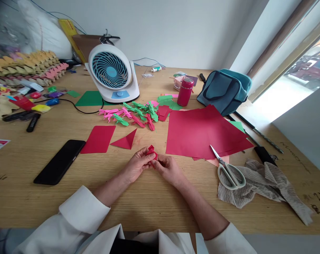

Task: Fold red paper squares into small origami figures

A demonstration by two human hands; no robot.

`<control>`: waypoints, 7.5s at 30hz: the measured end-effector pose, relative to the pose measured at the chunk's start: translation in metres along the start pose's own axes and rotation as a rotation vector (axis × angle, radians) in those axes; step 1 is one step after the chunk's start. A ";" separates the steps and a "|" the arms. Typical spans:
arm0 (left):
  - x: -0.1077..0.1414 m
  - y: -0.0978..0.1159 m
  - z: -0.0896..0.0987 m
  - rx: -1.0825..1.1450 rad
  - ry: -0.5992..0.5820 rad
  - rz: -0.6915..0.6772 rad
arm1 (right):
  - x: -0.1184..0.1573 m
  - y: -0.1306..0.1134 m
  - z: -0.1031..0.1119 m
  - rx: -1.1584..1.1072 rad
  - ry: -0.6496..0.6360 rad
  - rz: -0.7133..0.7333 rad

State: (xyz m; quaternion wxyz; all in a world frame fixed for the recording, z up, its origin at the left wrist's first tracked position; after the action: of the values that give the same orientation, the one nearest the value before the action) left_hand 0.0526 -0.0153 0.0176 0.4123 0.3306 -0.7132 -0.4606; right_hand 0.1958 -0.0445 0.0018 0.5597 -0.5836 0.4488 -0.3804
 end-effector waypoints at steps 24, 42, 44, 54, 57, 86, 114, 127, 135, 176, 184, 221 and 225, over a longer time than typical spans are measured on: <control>-0.008 -0.006 0.011 -0.207 -0.022 -0.275 | -0.001 -0.001 0.003 -0.002 -0.025 -0.073; -0.013 -0.011 0.021 -0.207 0.178 -0.222 | 0.002 0.000 0.005 0.176 -0.040 -0.060; -0.013 -0.012 0.021 -0.211 0.179 -0.222 | 0.003 -0.002 0.004 0.188 -0.049 -0.048; -0.013 -0.004 0.022 -0.170 0.182 -0.201 | 0.005 -0.004 0.002 0.176 -0.068 -0.024; -0.013 -0.003 0.024 -0.144 0.180 -0.184 | 0.006 -0.005 0.002 0.174 -0.063 -0.026; -0.013 -0.011 0.018 -0.163 0.204 -0.180 | 0.001 0.003 0.003 -0.016 0.031 -0.087; -0.013 -0.010 0.018 -0.116 0.197 -0.132 | 0.001 -0.002 0.004 0.078 0.025 -0.075; -0.008 -0.005 0.015 -0.196 0.112 -0.075 | 0.000 0.001 0.004 0.052 0.102 -0.014; -0.007 -0.004 0.016 -0.319 0.131 -0.095 | 0.001 0.001 0.005 -0.041 0.109 -0.032; -0.004 -0.007 0.014 -0.845 0.204 -0.471 | -0.004 -0.003 0.011 -0.255 0.238 -0.011; 0.001 0.003 0.013 -1.008 0.121 -0.766 | -0.003 -0.004 0.013 -0.161 0.196 -0.010; 0.000 0.004 0.016 -0.872 0.295 -0.546 | -0.003 0.012 0.006 -0.055 0.208 0.047; 0.003 0.004 0.013 -0.920 0.279 -0.574 | -0.003 0.017 0.006 0.017 0.229 0.056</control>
State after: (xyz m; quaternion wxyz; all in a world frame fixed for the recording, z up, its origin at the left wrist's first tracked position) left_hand 0.0388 -0.0117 0.0190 0.4628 0.3554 -0.2588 -0.7698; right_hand 0.1991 -0.0389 -0.0152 0.5199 -0.5190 0.5228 -0.4326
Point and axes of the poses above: each hand's wrist, its own x-axis away from the middle knuckle, its own z-axis out of the back of the hand, y = z × x, the point moved 1 cm from there along -x, towards the middle knuckle, and after that the axes turned 14 degrees about -x, right-handed, at the moved point
